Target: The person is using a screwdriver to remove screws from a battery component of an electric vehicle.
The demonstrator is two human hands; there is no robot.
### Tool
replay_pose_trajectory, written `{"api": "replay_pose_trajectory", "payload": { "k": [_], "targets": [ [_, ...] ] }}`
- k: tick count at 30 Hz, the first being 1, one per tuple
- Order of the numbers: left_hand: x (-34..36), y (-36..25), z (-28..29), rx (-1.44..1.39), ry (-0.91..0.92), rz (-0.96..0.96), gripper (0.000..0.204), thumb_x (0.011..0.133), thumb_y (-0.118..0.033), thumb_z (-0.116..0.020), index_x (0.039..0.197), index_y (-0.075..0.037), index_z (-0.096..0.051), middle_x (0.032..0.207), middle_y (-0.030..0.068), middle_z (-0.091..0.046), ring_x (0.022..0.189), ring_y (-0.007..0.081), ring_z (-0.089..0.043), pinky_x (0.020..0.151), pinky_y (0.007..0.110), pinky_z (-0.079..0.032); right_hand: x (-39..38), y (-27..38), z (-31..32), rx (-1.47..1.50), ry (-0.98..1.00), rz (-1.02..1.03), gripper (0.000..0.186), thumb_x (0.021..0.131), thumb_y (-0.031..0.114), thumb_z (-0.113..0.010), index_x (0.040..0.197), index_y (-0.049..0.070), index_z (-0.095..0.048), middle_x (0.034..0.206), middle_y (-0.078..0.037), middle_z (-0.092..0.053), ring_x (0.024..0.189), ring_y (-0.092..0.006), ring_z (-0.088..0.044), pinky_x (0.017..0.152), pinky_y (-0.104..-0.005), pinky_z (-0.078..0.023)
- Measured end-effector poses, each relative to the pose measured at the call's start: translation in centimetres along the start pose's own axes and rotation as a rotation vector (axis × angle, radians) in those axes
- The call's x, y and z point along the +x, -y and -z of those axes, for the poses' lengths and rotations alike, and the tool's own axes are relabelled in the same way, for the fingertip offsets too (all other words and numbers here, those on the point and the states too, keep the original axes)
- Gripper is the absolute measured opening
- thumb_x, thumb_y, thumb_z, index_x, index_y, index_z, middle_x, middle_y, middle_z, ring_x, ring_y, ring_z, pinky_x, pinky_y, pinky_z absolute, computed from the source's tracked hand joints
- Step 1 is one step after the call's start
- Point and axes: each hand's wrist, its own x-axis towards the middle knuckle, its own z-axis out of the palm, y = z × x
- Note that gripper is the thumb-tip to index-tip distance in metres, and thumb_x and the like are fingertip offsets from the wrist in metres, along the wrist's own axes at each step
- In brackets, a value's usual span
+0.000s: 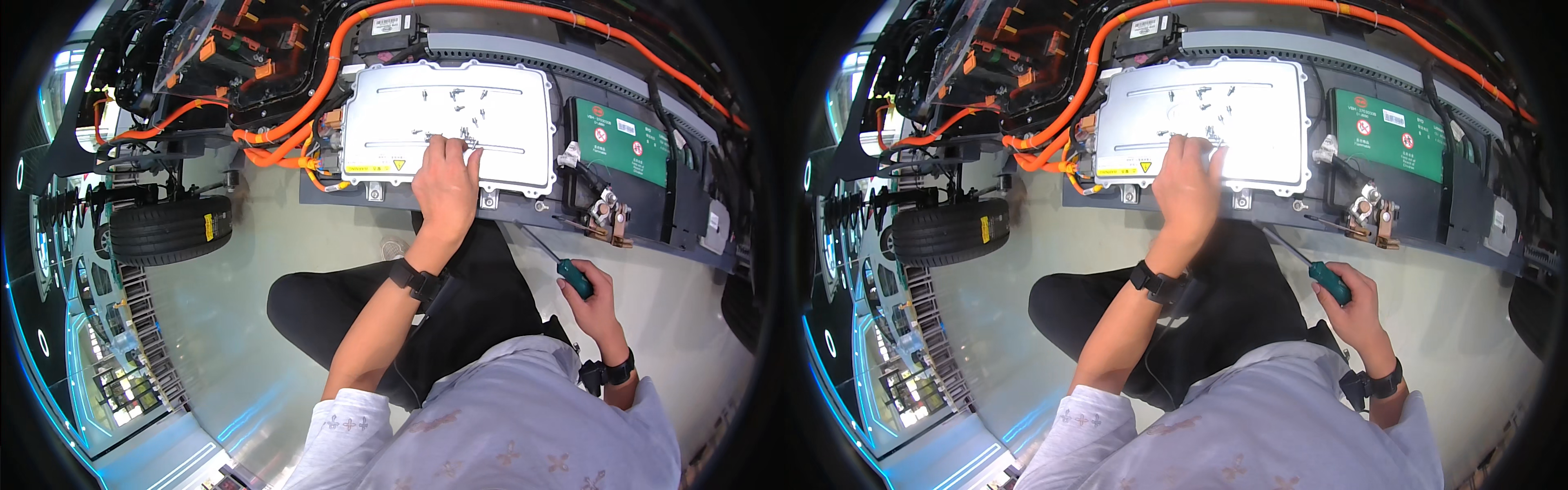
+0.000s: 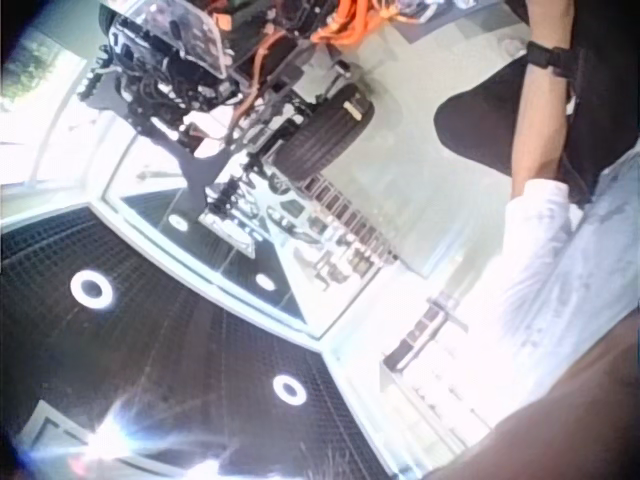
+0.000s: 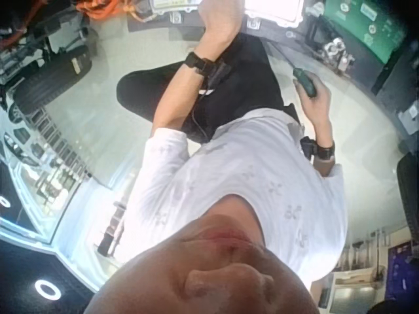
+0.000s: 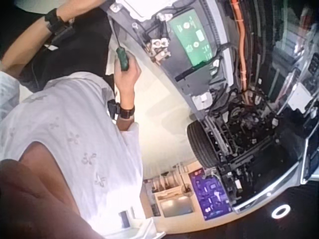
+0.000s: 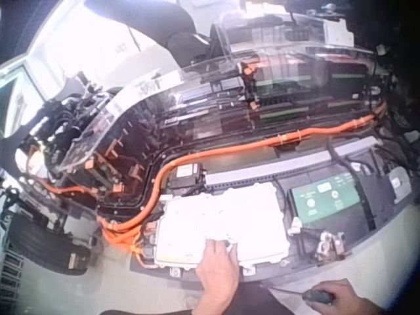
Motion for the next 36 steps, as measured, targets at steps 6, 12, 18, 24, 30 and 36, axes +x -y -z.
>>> {"api": "replay_pose_trajectory", "payload": {
  "k": [6, 12, 18, 24, 30, 36],
  "targets": [
    [0.2, 0.3, -0.6, 0.023, -0.042, -0.012, 0.015, 0.085, -0.014, -0.068, 0.086, -0.003, -0.058, 0.088, 0.0104, -0.054, 0.081, 0.0286, -0.059, 0.063, 0.039, -0.05, 0.4, 1.4, 0.8, -0.064, -0.031, 0.242, 0.026, 0.077, 0.005, -0.074, 0.1, -0.002, -0.063, 0.087, -0.015, -0.068, 0.072, -0.026, -0.067, 0.066, -0.0304, -0.052],
    [-0.4, 1.6, 0.6, -0.142, 0.004, -0.05, 0.011, 0.085, -0.008, -0.066, 0.085, -0.001, -0.058, 0.086, 0.0112, -0.056, 0.07, 0.0293, -0.058, 0.061, 0.039, -0.048, 2.4, 2.7, 0.1, 0.014, -0.088, 0.174, 0.024, 0.081, 0.005, -0.072, 0.101, -0.002, -0.061, 0.088, -0.008, -0.066, 0.077, -0.0145, -0.063, 0.07, -0.0265, -0.048],
    [-3.5, 0.0, 6.0, -1.098, 0.514, 0.495, 0.005, 0.087, 0.0, -0.064, 0.091, 0.001, -0.062, 0.092, 0.0037, -0.06, 0.072, 0.0118, -0.055, 0.063, 0.025, -0.043, 4.5, 6.2, -1.7, 0.579, -0.021, -0.083, 0.021, 0.086, 0.003, -0.068, 0.104, -0.001, -0.06, 0.088, -0.002, -0.061, 0.077, -0.0104, -0.059, 0.07, -0.0254, -0.048],
    [-5.7, 0.5, 9.9, -0.95, 0.622, 0.259, 0.007, 0.086, 0.001, -0.067, 0.089, 0.002, -0.061, 0.094, 0.0033, -0.057, 0.063, 0.004, -0.04, 0.058, 0.02, -0.035, 5.7, 8.6, -5.1, 0.844, 0.249, -0.123, 0.018, 0.086, 0.001, -0.068, 0.103, -0.003, -0.064, 0.089, -0.007, -0.068, 0.077, -0.0105, -0.065, 0.067, -0.0226, -0.05],
    [-7.0, 1.1, 10.6, -1.183, 0.627, 0.453, 0.01, 0.09, -0.002, -0.065, 0.097, 0.002, -0.058, 0.093, 0.003, -0.06, 0.068, 0.0044, -0.048, 0.059, 0.02, -0.039, 5.5, 9.2, -6.6, 0.754, 0.344, -0.095, 0.012, 0.088, 0.003, -0.067, 0.098, -0.003, -0.065, 0.084, -0.006, -0.069, 0.074, -0.0099, -0.065, 0.064, -0.022, -0.05],
    [-7.1, 1.9, 10.6, -1.458, 0.639, 0.531, 0.008, 0.091, 0.0, -0.061, 0.098, 0.004, -0.058, 0.082, 0.0086, -0.065, 0.069, 0.0101, -0.06, 0.056, 0.022, -0.047, 4.7, 10.4, -8.3, 0.897, 0.294, -0.024, 0.022, 0.088, 0.005, -0.068, 0.108, -0.002, -0.061, 0.09, -0.005, -0.068, 0.072, -0.0079, -0.063, 0.069, -0.023, -0.05]
  ]
}}
